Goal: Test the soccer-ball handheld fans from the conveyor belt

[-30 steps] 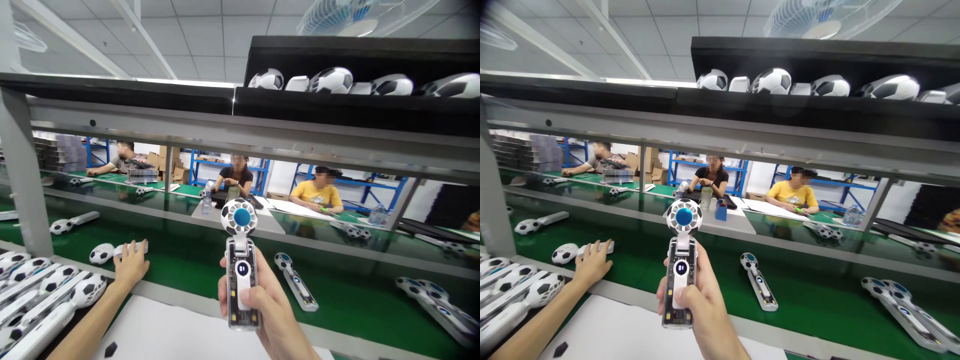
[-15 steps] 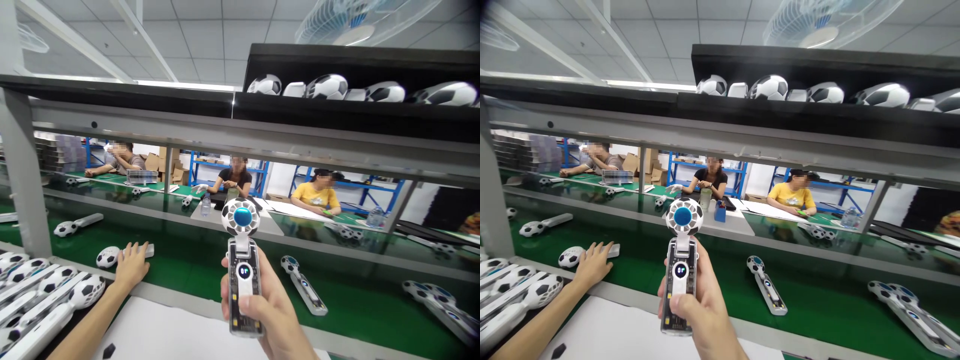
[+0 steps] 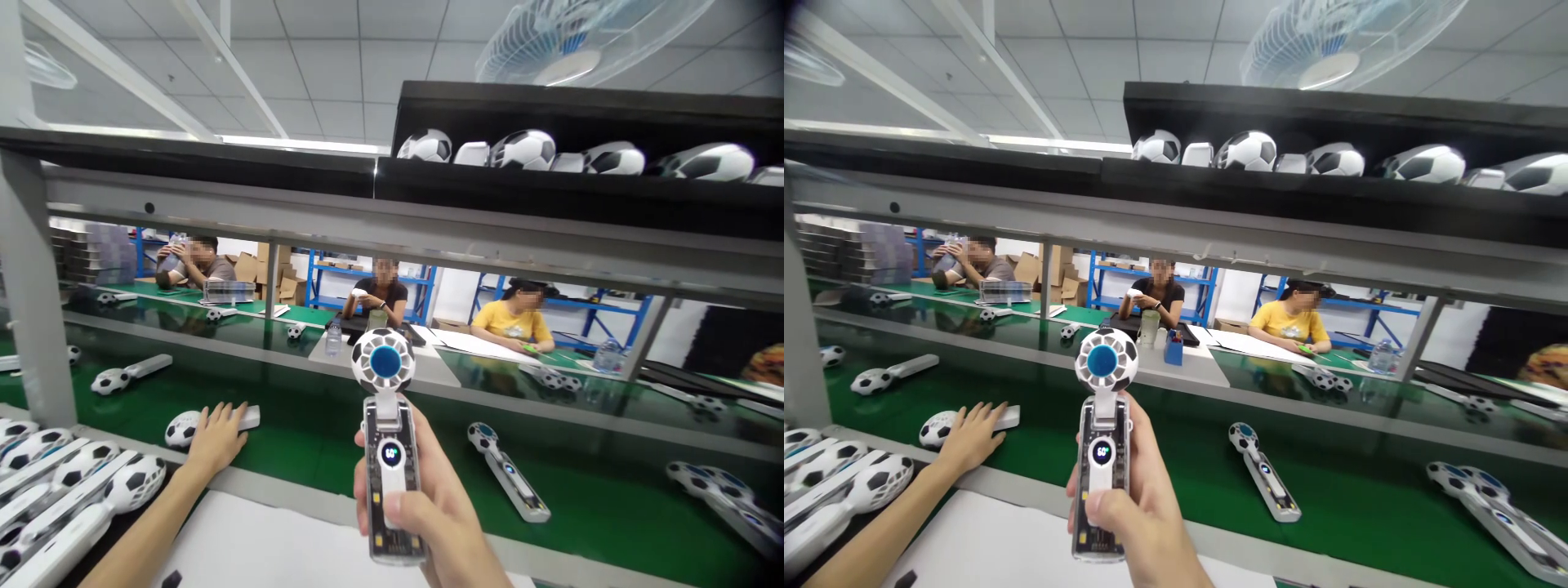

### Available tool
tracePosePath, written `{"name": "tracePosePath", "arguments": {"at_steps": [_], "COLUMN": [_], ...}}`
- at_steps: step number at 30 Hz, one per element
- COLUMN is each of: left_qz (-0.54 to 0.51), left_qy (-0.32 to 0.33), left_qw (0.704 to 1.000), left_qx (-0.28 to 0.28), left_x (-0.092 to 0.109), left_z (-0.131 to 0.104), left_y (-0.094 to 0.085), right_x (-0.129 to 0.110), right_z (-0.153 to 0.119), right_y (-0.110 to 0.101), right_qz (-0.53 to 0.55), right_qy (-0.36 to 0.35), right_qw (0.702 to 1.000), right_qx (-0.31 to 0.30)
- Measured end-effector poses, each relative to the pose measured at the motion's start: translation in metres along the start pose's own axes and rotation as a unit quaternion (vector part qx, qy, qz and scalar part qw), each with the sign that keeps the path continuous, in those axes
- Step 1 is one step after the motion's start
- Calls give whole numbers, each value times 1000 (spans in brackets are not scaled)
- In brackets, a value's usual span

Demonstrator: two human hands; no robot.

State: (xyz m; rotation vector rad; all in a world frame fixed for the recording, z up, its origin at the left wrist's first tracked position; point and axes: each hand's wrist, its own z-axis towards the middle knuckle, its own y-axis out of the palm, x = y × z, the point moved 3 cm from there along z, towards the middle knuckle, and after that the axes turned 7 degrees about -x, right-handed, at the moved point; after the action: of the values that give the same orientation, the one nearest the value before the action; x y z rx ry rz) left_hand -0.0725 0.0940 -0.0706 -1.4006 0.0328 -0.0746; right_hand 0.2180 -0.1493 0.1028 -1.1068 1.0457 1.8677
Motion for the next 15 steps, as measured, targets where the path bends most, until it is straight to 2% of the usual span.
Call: {"name": "tracePosePath", "arguments": {"at_steps": [7,10,15], "left_qz": [-88,-162,-295], "left_qy": [35,65,94], "left_qw": [995,983,948], "left_qx": [38,54,77], "left_x": [11,23,49], "left_z": [0,0,-1], "left_y": [-11,-25,-57], "right_x": [-4,-4,0], "right_z": [-2,-2,2], "right_y": [0,-1,-1], "right_qz": [-4,-12,-16], "right_qy": [6,-3,-32], "right_qw": [1000,1000,999], "right_qx": [-12,-13,12]}}
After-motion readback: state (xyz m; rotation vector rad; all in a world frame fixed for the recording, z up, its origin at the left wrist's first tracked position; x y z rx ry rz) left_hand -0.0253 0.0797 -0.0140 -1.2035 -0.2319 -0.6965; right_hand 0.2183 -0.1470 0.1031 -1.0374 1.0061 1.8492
